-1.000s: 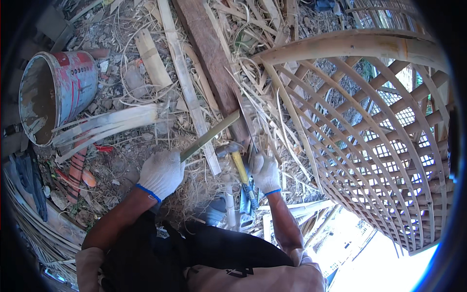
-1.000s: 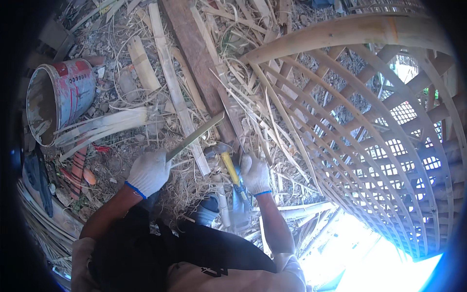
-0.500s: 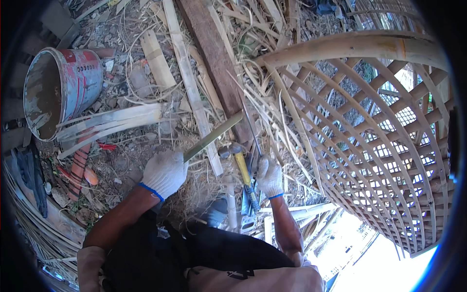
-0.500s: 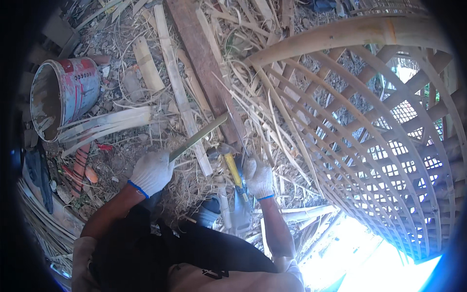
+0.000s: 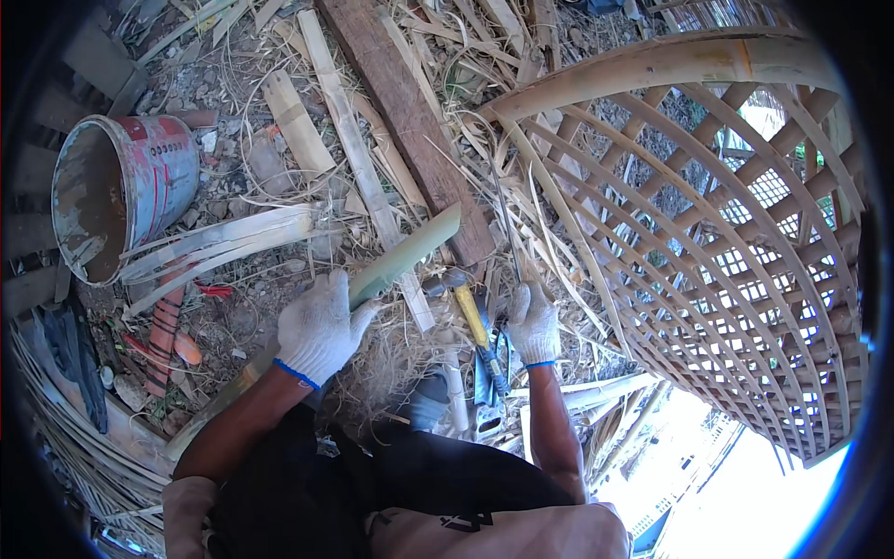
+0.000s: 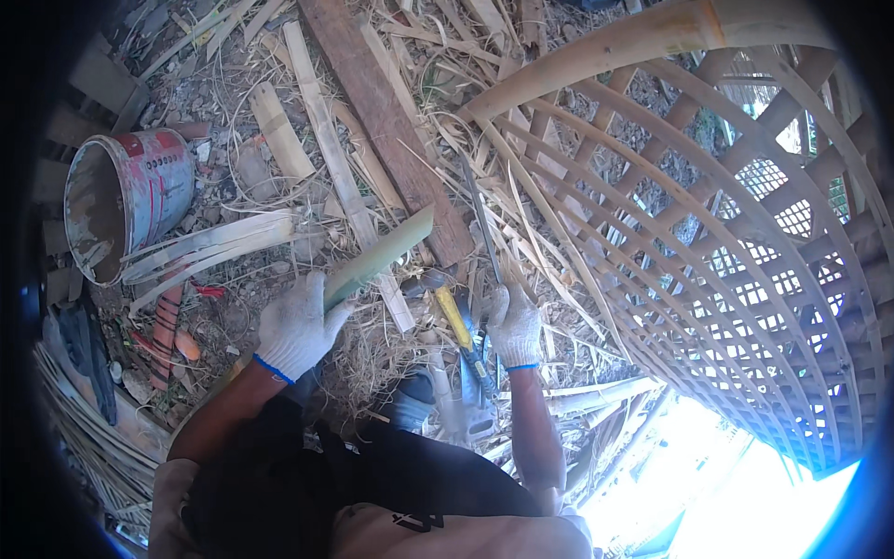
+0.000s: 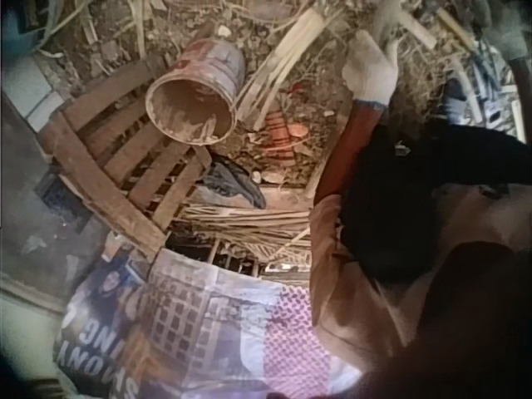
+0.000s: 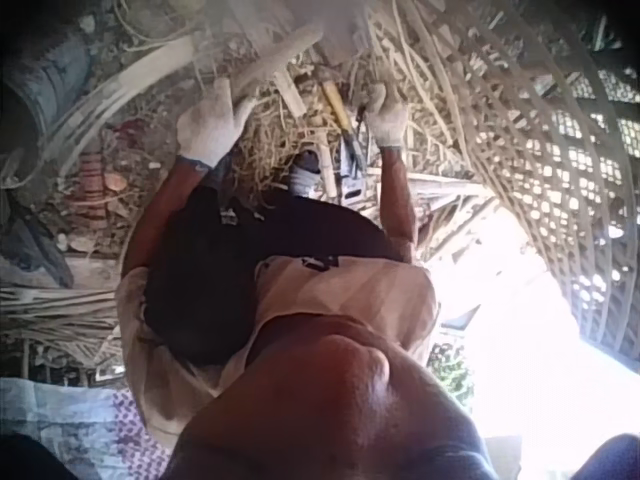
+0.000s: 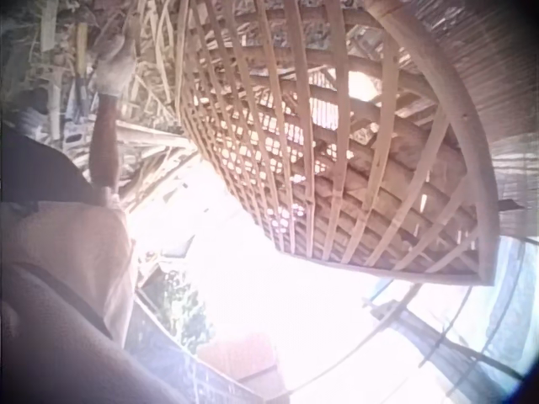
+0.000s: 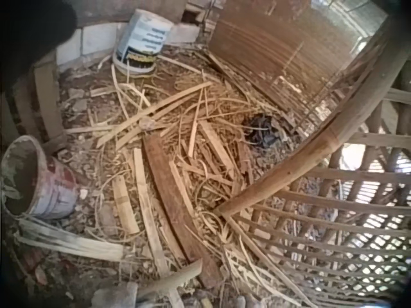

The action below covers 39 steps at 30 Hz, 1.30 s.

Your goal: The person shapes bamboo pieces using a machete and a handsaw, attaches a bamboo piece to a bamboo lattice structure by hand, and saws off the protruding bamboo ends using a handsaw.

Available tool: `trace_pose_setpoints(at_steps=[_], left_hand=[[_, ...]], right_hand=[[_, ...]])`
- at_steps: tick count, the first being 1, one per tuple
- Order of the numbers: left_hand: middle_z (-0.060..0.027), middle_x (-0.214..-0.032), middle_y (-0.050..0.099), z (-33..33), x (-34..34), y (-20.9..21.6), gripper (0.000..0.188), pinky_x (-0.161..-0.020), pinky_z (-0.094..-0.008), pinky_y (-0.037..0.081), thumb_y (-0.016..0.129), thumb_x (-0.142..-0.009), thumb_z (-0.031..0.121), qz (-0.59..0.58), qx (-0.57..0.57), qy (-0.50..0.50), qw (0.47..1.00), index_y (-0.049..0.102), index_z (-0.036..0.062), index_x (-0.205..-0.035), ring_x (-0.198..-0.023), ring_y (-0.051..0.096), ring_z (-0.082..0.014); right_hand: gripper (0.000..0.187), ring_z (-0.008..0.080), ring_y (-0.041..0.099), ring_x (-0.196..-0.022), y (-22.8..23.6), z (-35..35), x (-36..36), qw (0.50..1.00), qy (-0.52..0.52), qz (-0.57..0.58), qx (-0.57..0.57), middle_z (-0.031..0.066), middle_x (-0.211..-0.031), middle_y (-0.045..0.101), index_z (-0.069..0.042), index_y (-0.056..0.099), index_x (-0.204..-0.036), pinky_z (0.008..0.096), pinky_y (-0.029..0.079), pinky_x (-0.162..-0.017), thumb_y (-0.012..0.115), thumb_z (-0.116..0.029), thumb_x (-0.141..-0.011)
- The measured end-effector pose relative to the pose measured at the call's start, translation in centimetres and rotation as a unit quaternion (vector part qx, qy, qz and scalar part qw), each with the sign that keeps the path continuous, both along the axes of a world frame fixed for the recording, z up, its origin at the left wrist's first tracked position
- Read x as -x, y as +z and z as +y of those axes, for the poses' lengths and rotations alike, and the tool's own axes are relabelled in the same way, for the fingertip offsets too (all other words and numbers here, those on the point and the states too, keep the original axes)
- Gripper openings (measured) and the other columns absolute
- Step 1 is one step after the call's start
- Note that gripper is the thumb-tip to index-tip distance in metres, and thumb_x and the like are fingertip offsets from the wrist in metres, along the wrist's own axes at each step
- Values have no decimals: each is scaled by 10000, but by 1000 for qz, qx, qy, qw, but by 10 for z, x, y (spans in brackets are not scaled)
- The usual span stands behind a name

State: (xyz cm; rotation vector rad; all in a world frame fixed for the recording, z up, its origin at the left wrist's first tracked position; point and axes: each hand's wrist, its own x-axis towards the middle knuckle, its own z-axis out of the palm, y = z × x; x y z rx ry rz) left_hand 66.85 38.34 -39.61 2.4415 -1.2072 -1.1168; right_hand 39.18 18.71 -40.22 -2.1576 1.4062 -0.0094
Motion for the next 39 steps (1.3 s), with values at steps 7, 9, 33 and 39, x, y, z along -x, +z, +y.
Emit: trace_pose_setpoints(at_steps=[7, 9, 33, 39], left_hand=[[-184, -1005, 672, 9, -4, -12, 420, -772, -500, 565, 684, -952, 404, 6, 18, -24, 1000, 537, 48, -1122, -920, 702, -388], [-187, -1056, 660, 9, -4, -11, 435, -792, -504, 559, 679, -953, 402, 7, -10, -28, 1000, 543, 47, -1163, -966, 693, -382], [-260, -1110, 690, -90, -40, 30, 422, -948, -483, 522, 615, -989, 351, 62, 111, -192, 973, 629, -14, -1201, -1056, 674, -418], [-264, -1114, 682, -116, 12, -26, 479, -941, -500, 522, 640, -961, 380, -27, 98, -42, 994, 612, -14, -1231, -1059, 662, -434]], right_hand=[[435, 424, 691, -999, -3, 14, 4, 994, -59, 96, -6, 265, -1068, 696, 0, 658, -1190, 503, 536, -872, 661, -385, -986], [434, 424, 691, -997, -12, 20, 7, 996, -47, 81, 9, 264, -1072, 697, -1, 651, -1206, 504, 536, -875, 673, -369, -977], [449, 403, 700, -1020, -49, 45, 22, 983, -163, -32, 78, 208, -1099, 723, -76, 609, -1299, 505, 546, -876, 707, -288, -916], [447, 397, 702, -1029, -51, 45, 29, 981, -166, -54, 79, 203, -1115, 724, -78, 620, -1290, 499, 548, -876, 711, -300, -913]])
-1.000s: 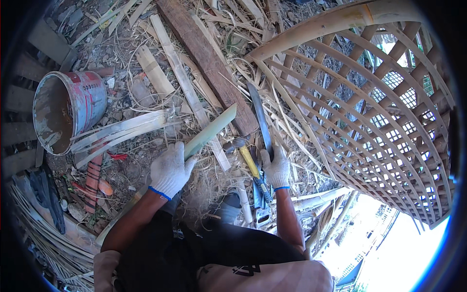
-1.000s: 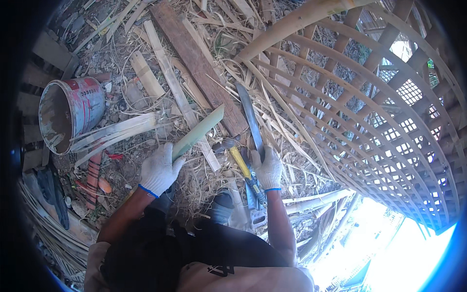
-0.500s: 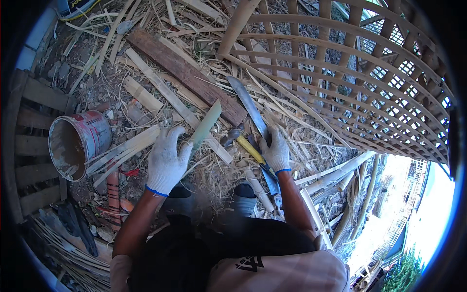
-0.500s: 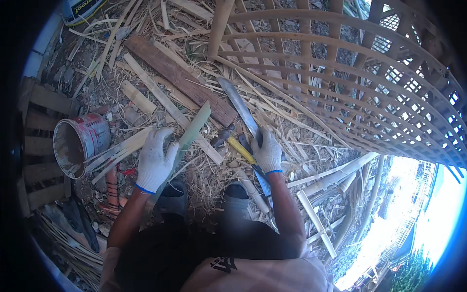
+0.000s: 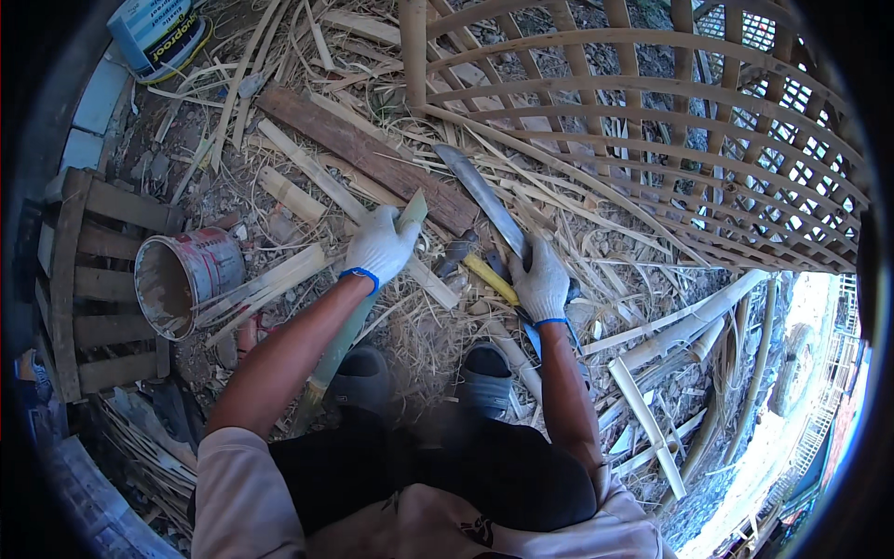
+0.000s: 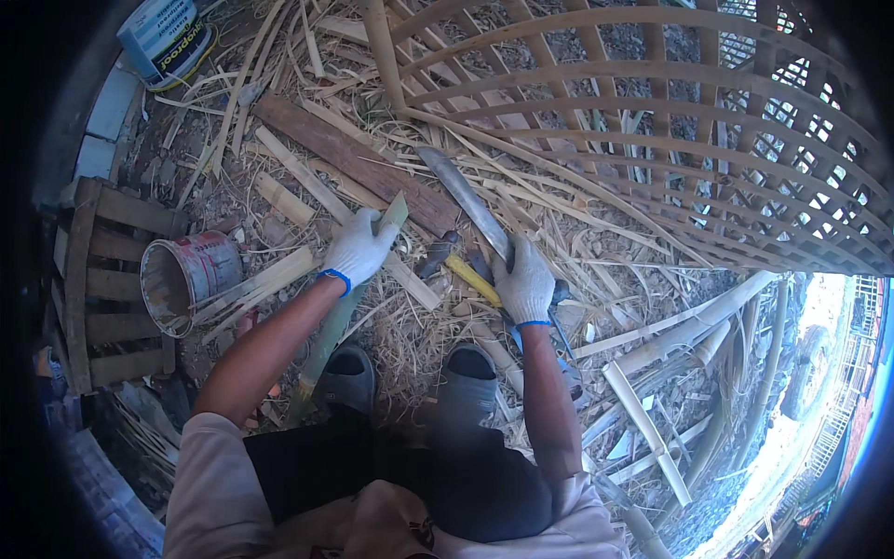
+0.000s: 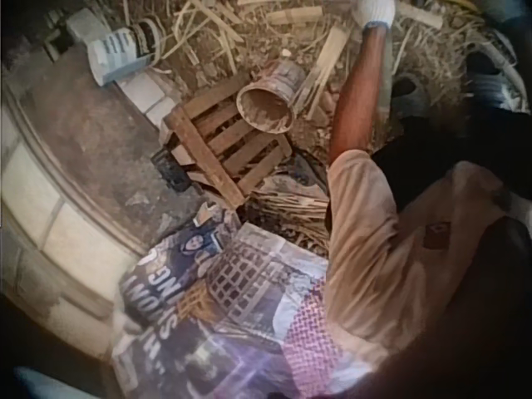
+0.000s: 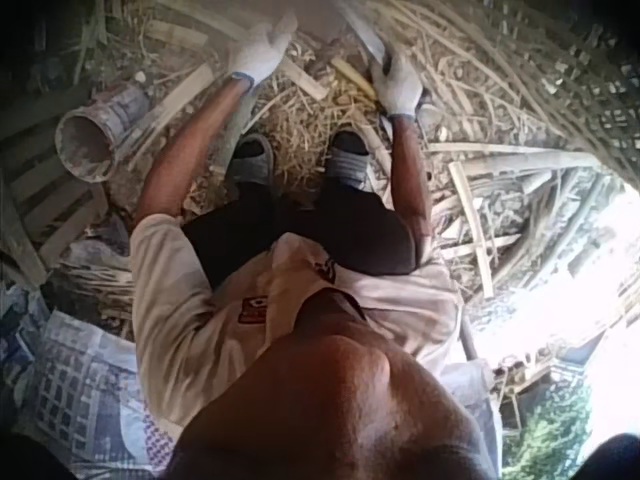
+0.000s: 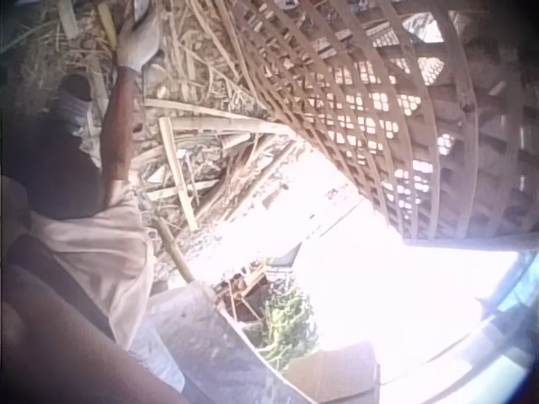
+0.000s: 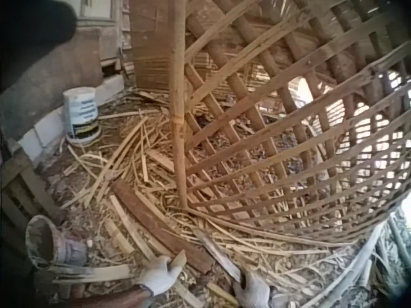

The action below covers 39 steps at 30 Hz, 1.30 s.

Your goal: The person shapes bamboo pieces using a machete and a handsaw, attaches a bamboo piece to a bamboo lattice structure by hand, and saws off the protruding bamboo ends using a handsaw.

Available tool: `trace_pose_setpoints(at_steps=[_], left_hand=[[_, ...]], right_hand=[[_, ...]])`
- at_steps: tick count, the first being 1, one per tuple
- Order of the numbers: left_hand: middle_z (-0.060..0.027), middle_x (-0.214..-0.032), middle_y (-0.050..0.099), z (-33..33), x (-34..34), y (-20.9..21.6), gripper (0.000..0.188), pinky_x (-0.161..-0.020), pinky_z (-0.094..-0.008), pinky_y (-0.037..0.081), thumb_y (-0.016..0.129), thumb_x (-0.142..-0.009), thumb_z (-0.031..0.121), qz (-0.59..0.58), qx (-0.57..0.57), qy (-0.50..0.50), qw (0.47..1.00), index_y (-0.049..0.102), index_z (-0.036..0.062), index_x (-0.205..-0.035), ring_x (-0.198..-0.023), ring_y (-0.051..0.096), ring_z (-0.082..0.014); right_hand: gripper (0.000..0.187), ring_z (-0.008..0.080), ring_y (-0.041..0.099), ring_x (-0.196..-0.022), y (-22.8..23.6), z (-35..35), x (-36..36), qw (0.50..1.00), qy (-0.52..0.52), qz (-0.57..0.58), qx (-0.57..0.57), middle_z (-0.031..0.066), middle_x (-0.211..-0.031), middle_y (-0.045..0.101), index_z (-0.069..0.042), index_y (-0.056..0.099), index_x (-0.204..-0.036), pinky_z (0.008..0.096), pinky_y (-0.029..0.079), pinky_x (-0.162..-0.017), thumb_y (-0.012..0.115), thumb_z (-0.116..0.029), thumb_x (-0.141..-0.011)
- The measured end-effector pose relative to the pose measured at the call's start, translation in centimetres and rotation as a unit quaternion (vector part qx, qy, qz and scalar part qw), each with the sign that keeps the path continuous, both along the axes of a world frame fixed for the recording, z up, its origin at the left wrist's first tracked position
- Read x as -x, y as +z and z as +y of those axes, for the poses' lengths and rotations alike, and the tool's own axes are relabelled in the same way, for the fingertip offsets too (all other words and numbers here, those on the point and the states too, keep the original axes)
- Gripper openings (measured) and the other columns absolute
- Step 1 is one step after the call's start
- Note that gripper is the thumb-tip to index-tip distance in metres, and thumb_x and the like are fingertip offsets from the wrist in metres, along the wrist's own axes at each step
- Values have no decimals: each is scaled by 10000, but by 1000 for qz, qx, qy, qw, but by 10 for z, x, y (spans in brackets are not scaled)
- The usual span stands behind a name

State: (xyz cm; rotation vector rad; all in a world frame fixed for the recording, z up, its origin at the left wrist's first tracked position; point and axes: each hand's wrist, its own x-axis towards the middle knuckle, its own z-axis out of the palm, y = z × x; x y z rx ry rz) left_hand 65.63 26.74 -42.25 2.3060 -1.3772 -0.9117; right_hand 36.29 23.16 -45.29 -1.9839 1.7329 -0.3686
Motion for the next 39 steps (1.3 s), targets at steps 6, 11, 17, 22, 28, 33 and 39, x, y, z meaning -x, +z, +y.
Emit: trace_pose_setpoints(at_steps=[6, 11, 17, 22, 28, 33, 39], left_hand=[[-251, -1138, 672, 10, 23, -28, 453, -928, -501, 523, 653, -949, 355, -59, 120, 49, 990, 616, -4, -1224, -1055, 658, -423], [-253, -1081, 701, 5, 16, -21, 418, -895, -489, 528, 655, -949, 333, 54, 97, 91, 990, 644, -13, -1182, -999, 681, -421], [-124, -904, 716, -7, 1, -14, 433, -771, -364, 528, 684, -952, 366, 215, 50, 109, 969, 685, -50, -1074, -814, 676, -223], [-52, -861, 685, -8, -12, -26, 434, -709, -320, 494, 662, -981, 380, 305, -2, 155, 940, 700, -51, -1026, -755, 591, -119], [-46, -875, 681, -7, -12, -33, 433, -728, -317, 482, 665, -985, 395, 278, 13, 151, 948, 710, -27, -1070, -777, 580, -131], [-60, -921, 693, -8, -9, -33, 450, -758, -320, 496, 660, -988, 392, 200, 17, 120, 972, 706, -33, -1128, -810, 598, -141], [-117, -955, 718, -8, -1, -35, 483, -805, -351, 506, 658, -982, 404, 147, 43, 118, 981, 692, -67, -1081, -854, 630, -181]], right_hand=[[423, 399, 658, -1128, 36, 21, 11, 998, 23, -54, 31, 223, -1218, 680, -73, 618, -1313, 482, 523, -954, 709, -220, -926], [386, 393, 647, -1126, 49, 76, 45, 995, -27, -29, 91, 203, -1186, 689, -33, 633, -1279, 478, 508, -984, 715, -147, -919], [363, 402, 644, -1103, 41, 104, 74, 995, -97, 8, 33, 216, -1165, 683, -22, 632, -1260, 484, 502, -964, 693, -155, -928], [412, 412, 591, -1199, 31, 127, 73, 990, -124, 24, 63, 206, -1255, 643, -30, 611, -1294, 502, 457, -1051, 702, -130, -904], [483, 420, 551, -1246, 24, 150, 87, 987, -141, 41, 62, 227, -1315, 587, -26, 579, -1334, 500, 439, -1069, 719, -117, -881], [430, 410, 585, -1145, 33, 142, 86, 991, -125, 21, 37, 205, -1196, 633, -45, 621, -1260, 514, 458, -1009, 740, -126, -854], [315, 384, 608, -1023, 66, 159, 87, 1000, -5, 3, -10, 148, -1020, 663, -62, 684, -1113, 498, 475, -911, 774, -179, -835]])
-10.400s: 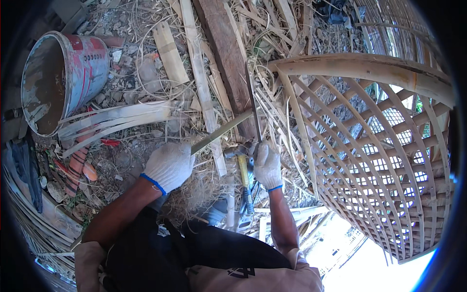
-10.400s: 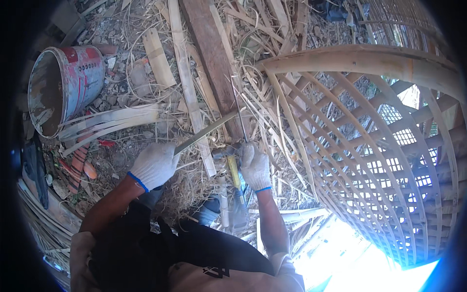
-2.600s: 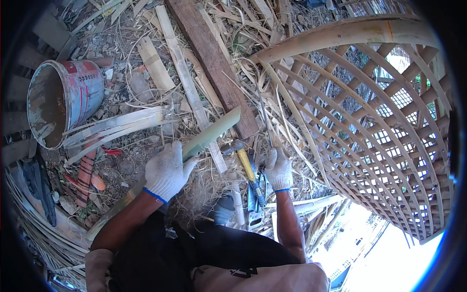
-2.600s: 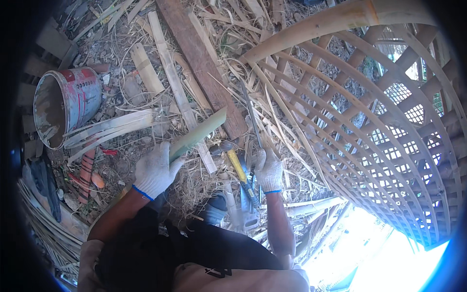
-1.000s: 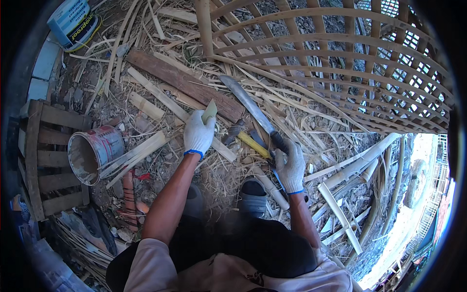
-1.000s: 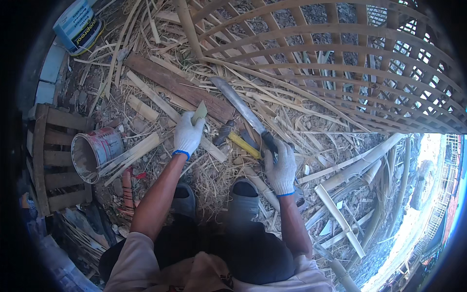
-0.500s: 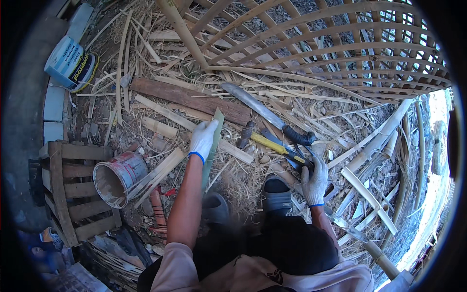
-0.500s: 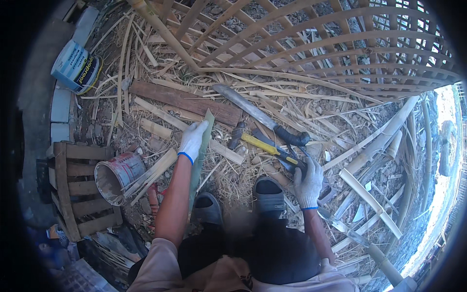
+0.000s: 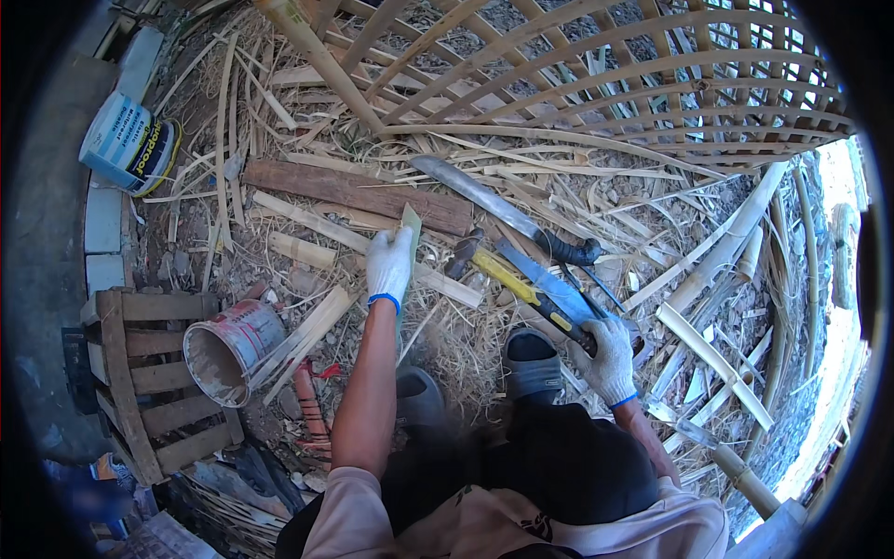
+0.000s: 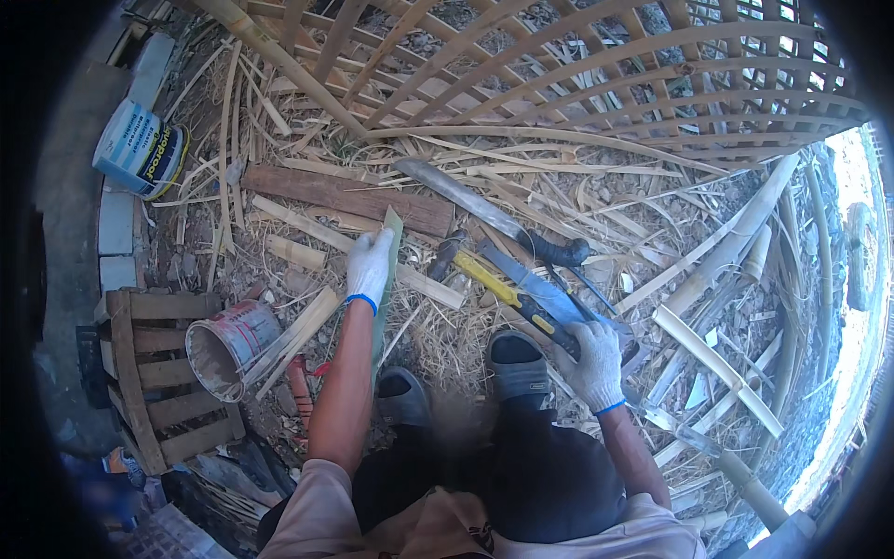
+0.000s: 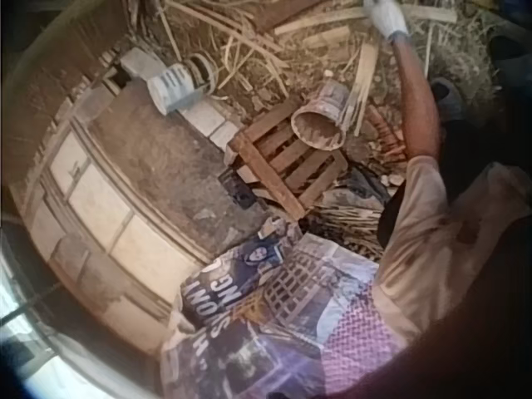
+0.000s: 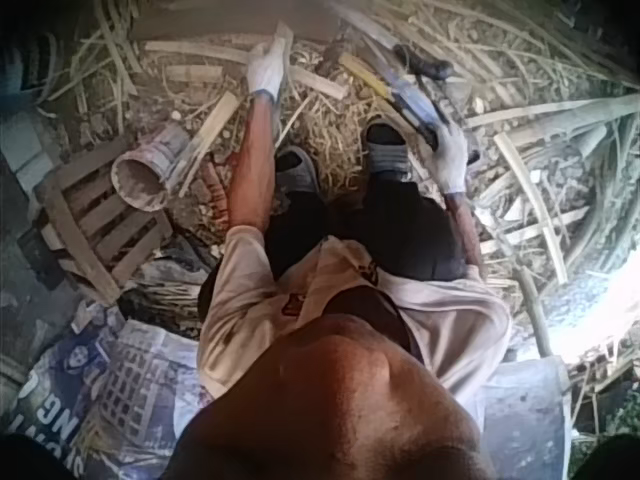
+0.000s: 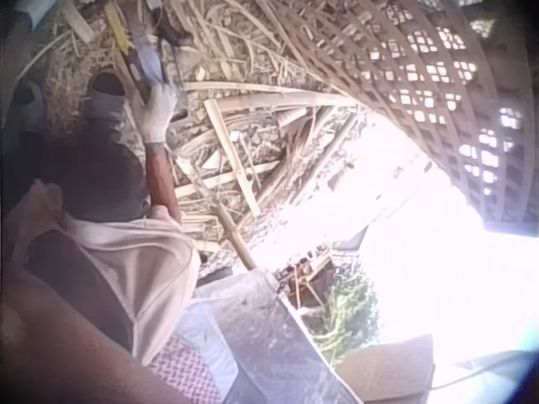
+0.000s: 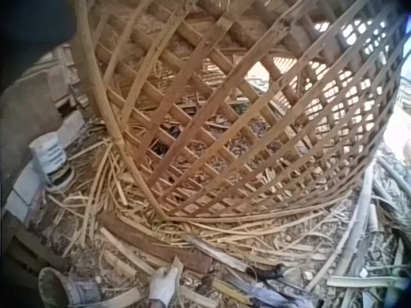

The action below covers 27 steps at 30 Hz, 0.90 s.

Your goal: The person shapes bamboo pieces using a machete and a handsaw, attaches a bamboo piece to a bamboo lattice structure by hand, and saws off the protruding bamboo ends using a handsaw.

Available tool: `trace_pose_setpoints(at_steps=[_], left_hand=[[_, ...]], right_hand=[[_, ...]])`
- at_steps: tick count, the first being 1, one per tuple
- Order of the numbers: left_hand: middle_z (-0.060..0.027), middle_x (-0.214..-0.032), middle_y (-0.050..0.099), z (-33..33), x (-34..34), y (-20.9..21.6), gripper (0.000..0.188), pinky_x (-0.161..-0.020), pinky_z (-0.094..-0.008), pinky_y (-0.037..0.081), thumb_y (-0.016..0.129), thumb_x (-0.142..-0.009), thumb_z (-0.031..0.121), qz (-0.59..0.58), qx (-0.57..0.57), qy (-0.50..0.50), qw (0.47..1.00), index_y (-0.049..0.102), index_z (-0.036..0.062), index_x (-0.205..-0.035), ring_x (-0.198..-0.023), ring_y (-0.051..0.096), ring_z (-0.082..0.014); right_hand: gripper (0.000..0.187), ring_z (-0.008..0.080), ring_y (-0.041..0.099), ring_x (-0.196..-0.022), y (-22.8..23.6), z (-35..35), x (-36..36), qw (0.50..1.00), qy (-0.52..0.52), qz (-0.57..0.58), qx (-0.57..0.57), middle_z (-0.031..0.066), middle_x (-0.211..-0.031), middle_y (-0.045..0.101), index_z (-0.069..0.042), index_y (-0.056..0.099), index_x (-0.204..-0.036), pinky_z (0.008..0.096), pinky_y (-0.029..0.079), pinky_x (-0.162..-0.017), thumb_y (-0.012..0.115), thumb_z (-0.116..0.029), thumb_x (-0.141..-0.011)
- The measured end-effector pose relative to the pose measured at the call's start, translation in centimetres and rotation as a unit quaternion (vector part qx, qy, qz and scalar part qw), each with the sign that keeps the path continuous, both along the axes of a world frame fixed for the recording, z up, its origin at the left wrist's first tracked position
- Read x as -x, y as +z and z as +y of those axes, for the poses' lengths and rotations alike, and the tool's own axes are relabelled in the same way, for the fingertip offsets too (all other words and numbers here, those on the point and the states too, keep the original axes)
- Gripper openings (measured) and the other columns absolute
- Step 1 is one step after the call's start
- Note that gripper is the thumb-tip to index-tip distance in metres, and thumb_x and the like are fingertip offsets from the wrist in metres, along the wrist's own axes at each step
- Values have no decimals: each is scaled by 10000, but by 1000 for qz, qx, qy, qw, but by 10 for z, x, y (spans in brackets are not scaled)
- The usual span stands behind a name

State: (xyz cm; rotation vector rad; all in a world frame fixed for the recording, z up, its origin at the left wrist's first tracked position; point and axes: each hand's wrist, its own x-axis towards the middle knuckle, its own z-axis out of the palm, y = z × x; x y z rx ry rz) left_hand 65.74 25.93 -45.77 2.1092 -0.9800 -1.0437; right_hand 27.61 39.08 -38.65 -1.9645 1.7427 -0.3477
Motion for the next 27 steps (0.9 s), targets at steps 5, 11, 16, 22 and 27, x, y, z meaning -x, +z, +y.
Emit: trace_pose_setpoints(at_steps=[5, 11, 16, 22, 27], left_hand=[[-217, -961, 735, -6, 6, 10, 560, -824, -394, 524, 654, -944, 441, 3, 31, 23, 999, 689, -107, -1054, -876, 696, -277], [-205, -918, 752, -16, 3, 11, 565, -827, -405, 532, 660, -934, 462, -25, 47, 49, 997, 711, -93, -1026, -836, 715, -297], [-234, -906, 747, -19, -8, 2, 595, -841, -425, 530, 652, -912, 509, -36, 33, 58, 997, 731, -75, -996, -869, 725, -342], [-252, -942, 750, -24, -15, -11, 601, -862, -446, 524, 658, -904, 516, -64, 28, 60, 996, 732, -72, -1001, -912, 722, -377], [-257, -935, 747, -37, -34, -2, 571, -852, -451, 526, 656, -910, 485, -49, 42, 85, 994, 725, -77, -984, -901, 723, -385]], right_hand=[[261, 359, 611, -1053, -5, 15, 22, 1000, -4, 23, 1, 126, -1040, 676, -73, 699, -1055, 476, 468, -939, 780, -167, -826], [299, 360, 614, -1073, -21, 55, 54, 989, -107, 98, 10, 139, -1067, 672, -78, 668, -1051, 497, 451, -963, 796, -157, -792], [345, 378, 580, -1140, -18, 51, 50, 985, -109, 134, 3, 132, -1145, 645, -117, 683, -1071, 516, 445, -995, 810, -186, -757], [347, 389, 579, -1080, -19, 35, 49, 987, -12, 153, 54, 151, -1141, 631, -98, 665, -1021, 502, 445, -987, 775, -108, -692], [345, 375, 606, -1061, -35, 46, 56, 990, -64, 123, 31, 143, -1064, 655, -89, 660, -1031, 495, 458, -967, 787, -120, -713]])
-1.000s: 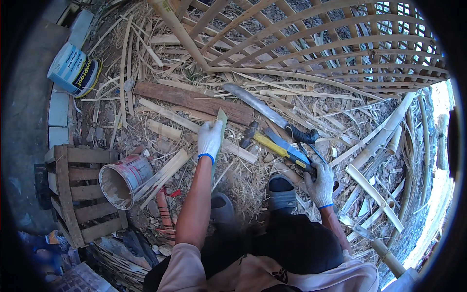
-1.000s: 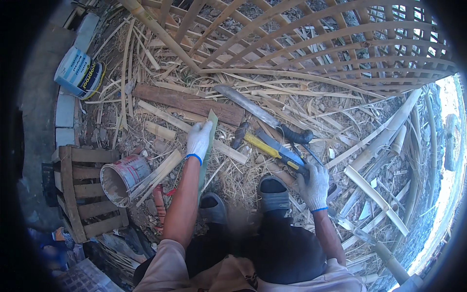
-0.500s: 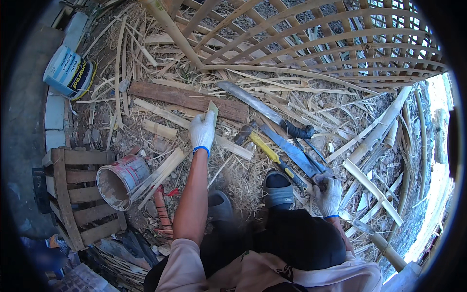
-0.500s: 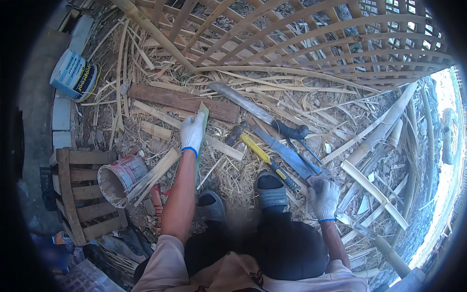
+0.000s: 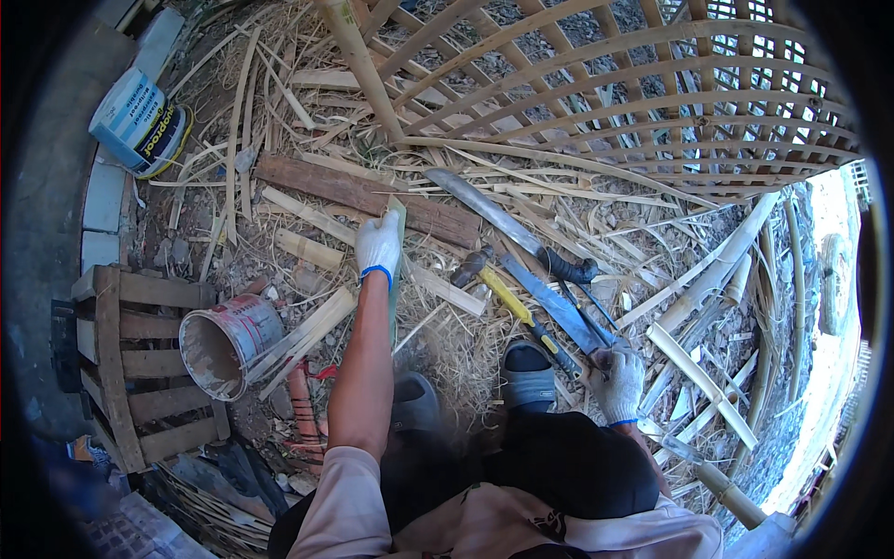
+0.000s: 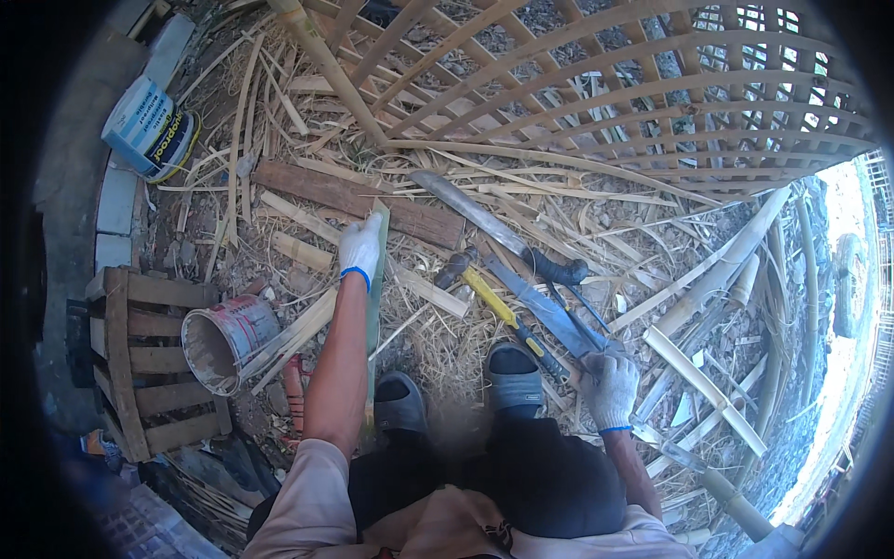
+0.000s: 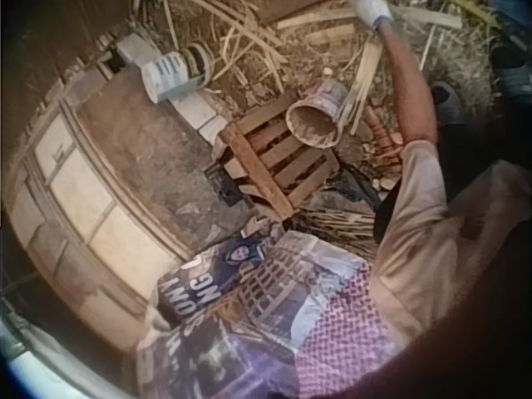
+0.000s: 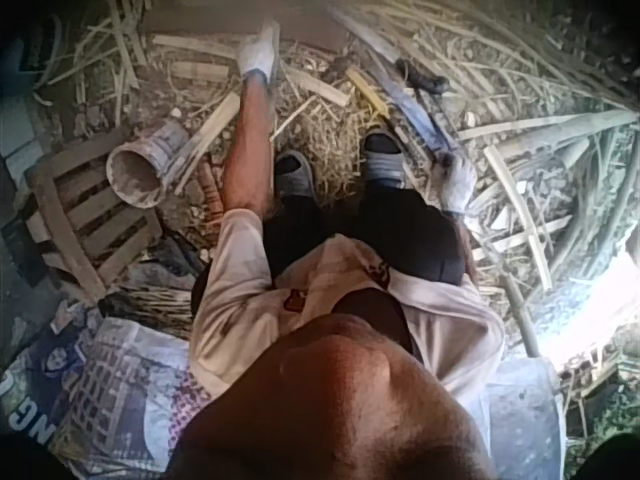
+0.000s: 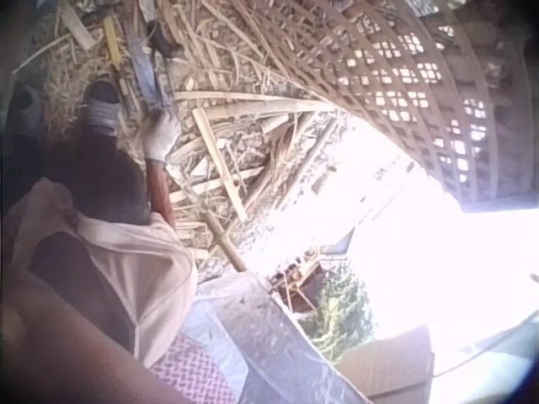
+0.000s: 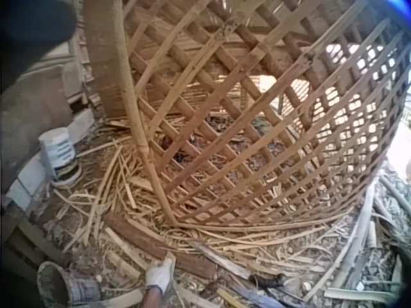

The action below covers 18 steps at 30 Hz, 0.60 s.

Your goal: The person shapes bamboo pieces using a machete and a handsaw, attaches a bamboo piece to a bamboo lattice structure by hand, and saws off the protruding bamboo ends using a handsaw.

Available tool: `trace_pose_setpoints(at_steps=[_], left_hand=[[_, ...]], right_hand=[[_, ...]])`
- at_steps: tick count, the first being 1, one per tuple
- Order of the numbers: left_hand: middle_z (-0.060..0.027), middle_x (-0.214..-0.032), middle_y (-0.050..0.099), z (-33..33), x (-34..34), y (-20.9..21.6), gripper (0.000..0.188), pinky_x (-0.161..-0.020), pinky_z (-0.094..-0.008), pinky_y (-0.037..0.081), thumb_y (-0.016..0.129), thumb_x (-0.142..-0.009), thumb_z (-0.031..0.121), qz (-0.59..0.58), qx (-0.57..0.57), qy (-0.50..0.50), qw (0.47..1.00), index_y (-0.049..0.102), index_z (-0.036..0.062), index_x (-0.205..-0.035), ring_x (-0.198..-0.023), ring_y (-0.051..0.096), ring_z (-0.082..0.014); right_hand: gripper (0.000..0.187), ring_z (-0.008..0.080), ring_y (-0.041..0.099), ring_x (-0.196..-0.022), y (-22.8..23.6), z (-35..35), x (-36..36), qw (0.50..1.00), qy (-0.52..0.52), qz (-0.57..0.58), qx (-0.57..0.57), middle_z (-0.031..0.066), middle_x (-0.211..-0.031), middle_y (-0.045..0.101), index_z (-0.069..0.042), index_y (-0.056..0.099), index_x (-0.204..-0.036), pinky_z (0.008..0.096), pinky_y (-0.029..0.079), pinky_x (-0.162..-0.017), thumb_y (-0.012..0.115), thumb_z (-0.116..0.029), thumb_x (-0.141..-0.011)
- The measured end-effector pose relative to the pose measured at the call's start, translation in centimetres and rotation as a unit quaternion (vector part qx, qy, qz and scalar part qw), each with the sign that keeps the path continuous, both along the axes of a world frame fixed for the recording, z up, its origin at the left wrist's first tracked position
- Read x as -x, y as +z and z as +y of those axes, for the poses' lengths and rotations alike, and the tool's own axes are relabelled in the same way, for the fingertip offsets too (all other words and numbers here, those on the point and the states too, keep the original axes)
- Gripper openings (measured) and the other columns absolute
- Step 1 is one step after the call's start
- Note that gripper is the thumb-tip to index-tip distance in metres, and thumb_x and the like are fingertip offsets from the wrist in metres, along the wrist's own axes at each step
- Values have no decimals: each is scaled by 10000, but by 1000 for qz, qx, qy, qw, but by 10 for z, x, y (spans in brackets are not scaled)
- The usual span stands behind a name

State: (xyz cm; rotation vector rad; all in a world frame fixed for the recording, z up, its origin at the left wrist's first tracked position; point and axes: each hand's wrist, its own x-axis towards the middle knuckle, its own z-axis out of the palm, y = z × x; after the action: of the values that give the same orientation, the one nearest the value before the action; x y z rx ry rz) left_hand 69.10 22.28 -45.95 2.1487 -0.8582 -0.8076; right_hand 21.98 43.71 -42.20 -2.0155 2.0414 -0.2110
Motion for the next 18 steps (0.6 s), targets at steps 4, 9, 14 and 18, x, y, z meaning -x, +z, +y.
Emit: trace_pose_setpoints(at_steps=[4, 9, 14, 18], left_hand=[[-259, -913, 740, 1, -8, 0, 542, -827, -445, 525, 653, -922, 450, 1, 18, -6, 1000, 718, -87, -953, -854, 719, -369], [-200, -866, 734, 2, -10, -3, 544, -793, -416, 517, 680, -926, 452, 66, 25, -12, 997, 719, -89, -952, -807, 696, -288], [-174, -877, 739, 0, -29, -9, 556, -796, -399, 522, 719, -907, 461, 89, -4, -12, 996, 728, -89, -986, -816, 693, -245], [-168, -888, 747, -1, -25, 4, 555, -801, -391, 527, 732, -890, 464, 96, -1, -12, 995, 739, -84, -980, -819, 698, -242]], right_hand=[[343, 392, 617, -1050, -1, 8, -2, 999, -34, -12, -17, 162, -1023, 663, -98, 667, -1055, 509, 463, -951, 804, -170, -748], [349, 400, 599, -1056, 8, 9, -9, 998, -14, 0, 57, 175, -1024, 651, -72, 646, -1074, 515, 462, -950, 803, -174, -780], [286, 397, 588, -1072, -5, 22, 13, 995, -77, -18, -55, 181, -1042, 644, -53, 655, -998, 508, 444, -959, 807, -195, -801], [218, 393, 593, -1062, -6, 23, 30, 1000, 6, -8, -23, 173, -1020, 649, -48, 647, -931, 511, 432, -970, 783, -165, -807]])
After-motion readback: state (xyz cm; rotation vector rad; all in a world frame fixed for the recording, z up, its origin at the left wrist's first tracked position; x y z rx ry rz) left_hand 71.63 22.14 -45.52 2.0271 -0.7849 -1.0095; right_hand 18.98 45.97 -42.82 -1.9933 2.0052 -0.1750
